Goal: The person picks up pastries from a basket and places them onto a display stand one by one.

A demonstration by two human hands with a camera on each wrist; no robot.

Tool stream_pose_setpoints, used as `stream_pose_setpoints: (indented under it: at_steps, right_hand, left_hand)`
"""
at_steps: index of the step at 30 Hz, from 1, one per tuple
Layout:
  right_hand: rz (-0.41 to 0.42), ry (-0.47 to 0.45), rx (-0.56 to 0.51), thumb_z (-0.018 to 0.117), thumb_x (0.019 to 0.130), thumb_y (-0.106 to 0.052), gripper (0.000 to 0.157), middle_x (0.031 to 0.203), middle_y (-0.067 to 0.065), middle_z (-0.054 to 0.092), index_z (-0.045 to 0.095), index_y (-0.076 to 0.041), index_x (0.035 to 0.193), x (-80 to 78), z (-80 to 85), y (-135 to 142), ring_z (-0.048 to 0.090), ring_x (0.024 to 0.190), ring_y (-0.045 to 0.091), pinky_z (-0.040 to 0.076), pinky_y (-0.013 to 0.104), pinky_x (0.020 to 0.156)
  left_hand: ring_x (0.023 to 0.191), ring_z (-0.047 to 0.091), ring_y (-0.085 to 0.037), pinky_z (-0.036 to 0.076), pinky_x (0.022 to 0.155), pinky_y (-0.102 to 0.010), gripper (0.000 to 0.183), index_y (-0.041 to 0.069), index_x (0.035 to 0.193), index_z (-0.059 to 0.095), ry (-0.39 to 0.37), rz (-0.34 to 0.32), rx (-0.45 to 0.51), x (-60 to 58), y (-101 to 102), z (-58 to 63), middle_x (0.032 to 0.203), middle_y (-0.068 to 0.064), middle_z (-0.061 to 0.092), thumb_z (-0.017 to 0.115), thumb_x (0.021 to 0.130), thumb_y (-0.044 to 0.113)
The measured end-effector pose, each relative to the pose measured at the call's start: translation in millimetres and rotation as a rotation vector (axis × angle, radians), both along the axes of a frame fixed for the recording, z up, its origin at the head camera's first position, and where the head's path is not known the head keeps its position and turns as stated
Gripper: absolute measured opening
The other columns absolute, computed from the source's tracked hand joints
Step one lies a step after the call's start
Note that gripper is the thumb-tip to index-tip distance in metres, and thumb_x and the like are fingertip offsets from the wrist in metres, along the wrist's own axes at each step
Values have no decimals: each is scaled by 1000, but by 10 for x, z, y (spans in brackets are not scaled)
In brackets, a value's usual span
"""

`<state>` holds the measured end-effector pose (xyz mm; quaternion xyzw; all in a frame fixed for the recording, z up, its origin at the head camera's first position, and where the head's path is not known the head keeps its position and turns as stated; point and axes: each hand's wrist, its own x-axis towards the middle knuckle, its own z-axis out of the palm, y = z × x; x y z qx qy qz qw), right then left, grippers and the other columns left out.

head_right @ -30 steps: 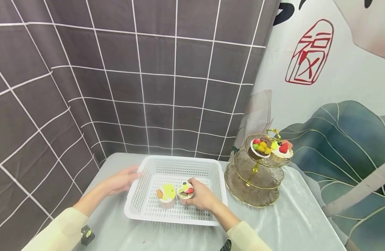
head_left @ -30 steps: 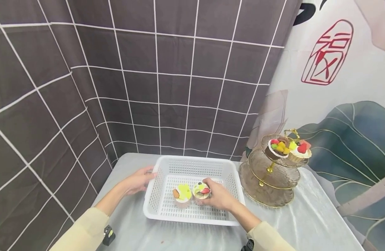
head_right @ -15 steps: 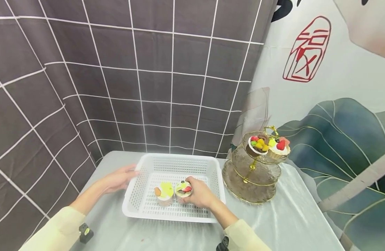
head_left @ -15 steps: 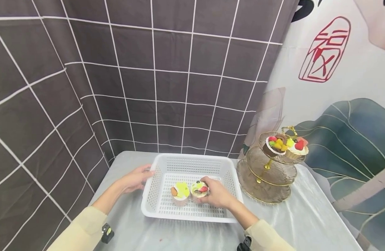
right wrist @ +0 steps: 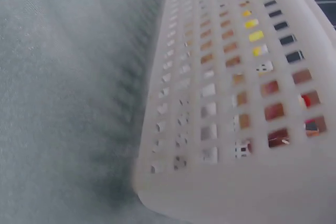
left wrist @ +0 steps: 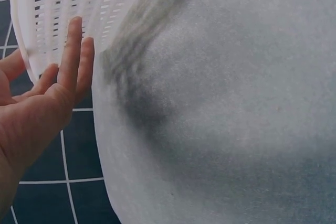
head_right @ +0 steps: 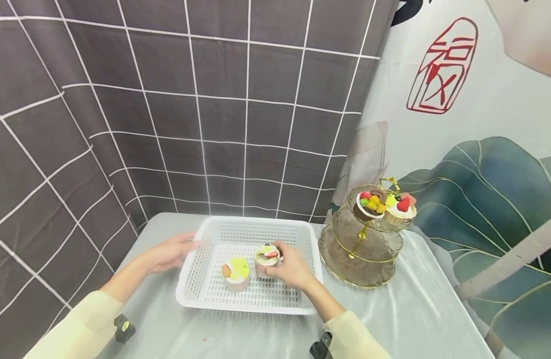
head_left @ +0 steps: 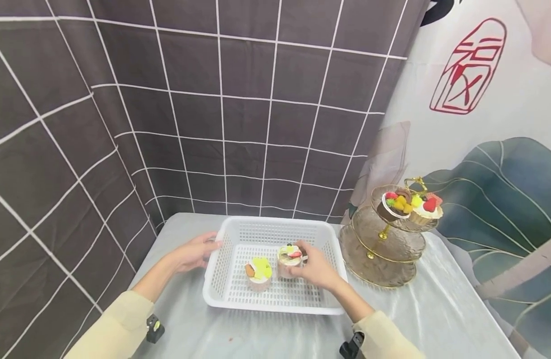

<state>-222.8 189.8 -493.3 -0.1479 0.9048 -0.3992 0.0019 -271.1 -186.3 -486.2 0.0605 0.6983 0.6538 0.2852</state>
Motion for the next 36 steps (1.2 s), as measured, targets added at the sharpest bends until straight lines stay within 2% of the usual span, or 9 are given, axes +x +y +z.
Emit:
stream_pose_setpoints:
  at_steps: [4, 10, 15, 19, 24, 28, 31, 34, 36]
  right_hand:
    - [-22, 6, -53, 89, 81, -22, 67, 120, 8, 70, 61, -2, 138, -30, 115, 97, 67, 103, 19, 60, 40, 91]
    - [-58, 79, -56, 89, 84, -23, 66, 124, 14, 71, 59, -2, 139, -10, 433, 340, 70, 107, 25, 62, 43, 93]
    - [-93, 106, -104, 90, 86, -22, 64, 130, 17, 69, 57, -2, 137, 83, 669, 607, 70, 109, 28, 62, 47, 95]
    - [-134, 123, -102, 89, 89, -29, 65, 131, 15, 69, 56, -7, 141, 201, 796, 809, 72, 108, 28, 62, 38, 91]
    - [-190, 176, -104, 88, 90, -27, 60, 124, 13, 72, 59, -9, 140, 330, 851, 1007, 70, 105, 20, 57, 20, 85]
    - [-217, 234, -131, 87, 90, -16, 55, 122, 17, 72, 62, -1, 136, 419, 829, 1133, 66, 106, 3, 56, 14, 91]
    - [-228, 234, -180, 86, 91, -12, 52, 121, 20, 71, 62, 3, 135, 474, 807, 1225, 65, 104, -5, 57, 12, 90]
    - [-254, 232, -204, 84, 92, -11, 50, 118, 15, 71, 62, 3, 134, 513, 788, 1317, 66, 101, -6, 57, 11, 86]
    - [-277, 240, -207, 84, 93, -10, 48, 115, 5, 71, 62, 3, 134, 523, 769, 1380, 65, 100, -6, 56, 9, 85]
  left_hand:
    - [137, 56, -46, 56, 103, -63, 63, -1, 165, 20, 2, -3, 12, -16, -18, 11, 151, -31, 51, 48, 114, 24]
    - [136, 57, -46, 56, 103, -62, 63, -2, 164, 21, -10, -2, 22, -1, -21, 27, 151, -32, 51, 48, 114, 23]
    - [136, 56, -46, 55, 104, -63, 63, -1, 164, 22, -23, 2, 26, 20, -3, 29, 151, -32, 51, 49, 114, 22]
    - [137, 55, -46, 55, 105, -63, 63, -1, 165, 21, -24, 7, 18, 21, 4, 24, 151, -31, 52, 49, 114, 23]
    - [137, 56, -47, 54, 104, -64, 64, -1, 165, 20, -24, 4, 26, 23, -9, 10, 151, -32, 52, 49, 114, 24]
    - [137, 56, -47, 55, 104, -63, 64, -1, 165, 18, -33, 4, 32, 21, -26, 14, 151, -32, 51, 48, 114, 24]
    - [137, 55, -47, 55, 105, -62, 65, -1, 166, 18, -35, 3, 31, 24, -27, 23, 152, -32, 51, 48, 114, 25]
    - [137, 55, -47, 55, 105, -62, 66, -1, 166, 19, -37, 1, 31, 26, -19, 26, 151, -31, 51, 49, 114, 25]
    - [137, 55, -47, 55, 105, -62, 66, -1, 166, 18, -35, -3, 33, 22, -14, 23, 151, -32, 51, 50, 114, 25]
